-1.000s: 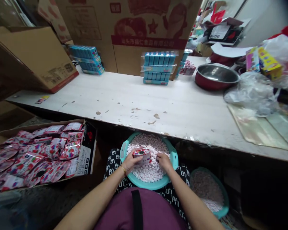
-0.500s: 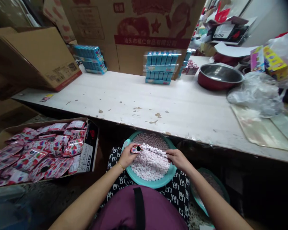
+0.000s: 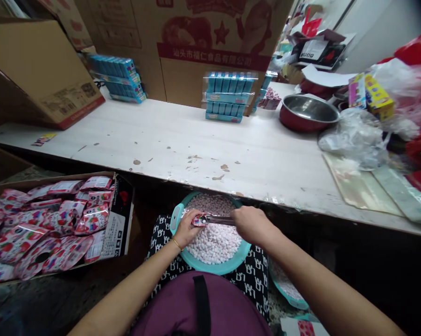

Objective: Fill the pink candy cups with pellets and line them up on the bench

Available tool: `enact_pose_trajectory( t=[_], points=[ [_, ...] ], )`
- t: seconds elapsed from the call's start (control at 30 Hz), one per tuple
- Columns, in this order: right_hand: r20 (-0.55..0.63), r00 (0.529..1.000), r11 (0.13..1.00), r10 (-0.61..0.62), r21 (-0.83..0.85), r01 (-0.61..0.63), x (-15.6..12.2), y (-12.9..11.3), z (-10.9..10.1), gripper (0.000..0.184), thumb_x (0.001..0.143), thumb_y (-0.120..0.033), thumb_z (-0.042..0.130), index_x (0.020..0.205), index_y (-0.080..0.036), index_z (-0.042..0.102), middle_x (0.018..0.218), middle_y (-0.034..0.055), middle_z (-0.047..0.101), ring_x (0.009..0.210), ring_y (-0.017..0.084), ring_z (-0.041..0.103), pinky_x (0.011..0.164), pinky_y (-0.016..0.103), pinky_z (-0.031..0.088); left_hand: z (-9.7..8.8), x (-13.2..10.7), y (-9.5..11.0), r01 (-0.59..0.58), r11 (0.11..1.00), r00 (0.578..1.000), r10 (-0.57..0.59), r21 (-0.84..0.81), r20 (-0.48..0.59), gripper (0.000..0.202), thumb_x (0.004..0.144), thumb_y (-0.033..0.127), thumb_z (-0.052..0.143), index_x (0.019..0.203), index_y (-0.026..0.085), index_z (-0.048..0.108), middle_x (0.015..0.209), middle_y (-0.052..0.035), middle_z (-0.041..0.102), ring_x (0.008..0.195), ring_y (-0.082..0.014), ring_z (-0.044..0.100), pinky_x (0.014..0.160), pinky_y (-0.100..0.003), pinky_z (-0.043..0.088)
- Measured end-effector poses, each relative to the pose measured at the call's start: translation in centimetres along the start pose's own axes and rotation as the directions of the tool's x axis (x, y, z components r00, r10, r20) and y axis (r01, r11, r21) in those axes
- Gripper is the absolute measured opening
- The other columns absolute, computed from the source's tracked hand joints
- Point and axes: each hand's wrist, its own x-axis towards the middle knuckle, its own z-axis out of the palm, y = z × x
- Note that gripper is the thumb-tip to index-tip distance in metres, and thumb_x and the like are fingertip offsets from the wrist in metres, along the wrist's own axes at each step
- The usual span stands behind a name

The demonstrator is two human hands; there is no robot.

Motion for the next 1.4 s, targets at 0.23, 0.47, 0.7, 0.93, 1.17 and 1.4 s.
enact_pose_trajectory(
  t=[0.23, 0.47, 0.7, 0.93, 1.17, 1.4],
  points=[
    [0.008, 0.973, 0.943, 0.229, 0.248, -0.224, 2.2, 3.1, 11.6, 0.031, 0.076, -0.008, 0.036, 0.093, -0.018, 0.060, 0.085, 0.0119, 0.064, 0.079, 0.023, 0.060, 0.066, 0.030, 0.039, -0.2, -0.8, -1.6, 0.346, 0.878, 0.925, -0.378, -0.332, -0.035, 0.043, 0.063, 0.032, 0.068, 0.100, 0.019, 0.050, 0.098, -0.0033, 0.061, 0.089, -0.0173, 0.059, 0.085, -0.033, 0.045],
    [-0.069, 0.957, 0.813, 0.282, 0.547, -0.200, 8.4, -1.0, 18.1, 0.027, 0.081, -0.016, 0.035, 0.091, -0.020, 0.060, 0.088, 0.0063, 0.064, 0.083, 0.017, 0.056, 0.066, 0.024, 0.035, 2.9, -0.2, -0.2, 0.400, 0.750, 0.901, -0.427, -0.526, 0.077, 0.048, 0.061, 0.030, 0.069, 0.103, 0.018, 0.049, 0.100, -0.0051, 0.063, 0.091, -0.0182, 0.059, 0.087, -0.035, 0.043],
    [-0.133, 0.974, 0.669, 0.182, 0.743, -0.024, 6.6, 2.6, 18.0, 0.019, 0.076, -0.018, 0.040, 0.063, -0.017, 0.054, 0.059, -0.0003, 0.054, 0.060, 0.012, 0.050, 0.055, 0.019, 0.033, -2.2, -1.8, -0.1, 0.314, 0.884, 0.932, -0.357, -0.346, -0.068, 0.048, 0.063, 0.033, 0.068, 0.105, 0.019, 0.050, 0.104, -0.0042, 0.060, 0.096, -0.0188, 0.057, 0.090, -0.033, 0.042],
    [-0.197, 0.979, 0.722, 0.043, 0.684, 0.106, 2.3, 3.7, 10.5, 0.026, 0.080, -0.027, 0.037, 0.067, -0.017, 0.058, 0.059, 0.0006, 0.056, 0.059, 0.012, 0.051, 0.057, 0.021, 0.034, -1.7, -1.6, -0.2, 0.196, 0.974, 0.976, -0.204, -0.114, -0.070, 0.035, 0.066, 0.021, 0.063, 0.100, 0.019, 0.053, 0.100, -0.0043, 0.059, 0.092, -0.0185, 0.057, 0.087, -0.034, 0.043],
    [-0.090, 0.995, 0.988, 0.037, 0.152, -0.023, 0.8, 0.7, 3.4, 0.026, 0.076, -0.016, 0.039, 0.083, -0.020, 0.065, 0.081, 0.0083, 0.064, 0.076, 0.019, 0.059, 0.061, 0.025, 0.036, 0.5, -1.2, 0.6, 0.055, 0.998, 0.997, -0.056, -0.013, -0.054, 0.035, 0.066, 0.011, 0.060, 0.100, 0.019, 0.054, 0.100, -0.0043, 0.056, 0.097, -0.0186, 0.052, 0.089, -0.034, 0.040],
    [-0.076, 0.997, 0.990, 0.027, 0.141, -0.016, 0.6, 0.4, 3.6, 0.031, 0.077, -0.015, 0.037, 0.089, -0.024, 0.064, 0.084, 0.0061, 0.065, 0.079, 0.018, 0.059, 0.062, 0.024, 0.037, -0.7, -1.5, 0.5, 0.017, 0.997, 0.999, -0.013, 0.070, -0.053, 0.034, 0.068, 0.013, 0.059, 0.101, 0.018, 0.053, 0.102, -0.0054, 0.056, 0.098, -0.0195, 0.051, 0.090, -0.036, 0.040]
  ],
)
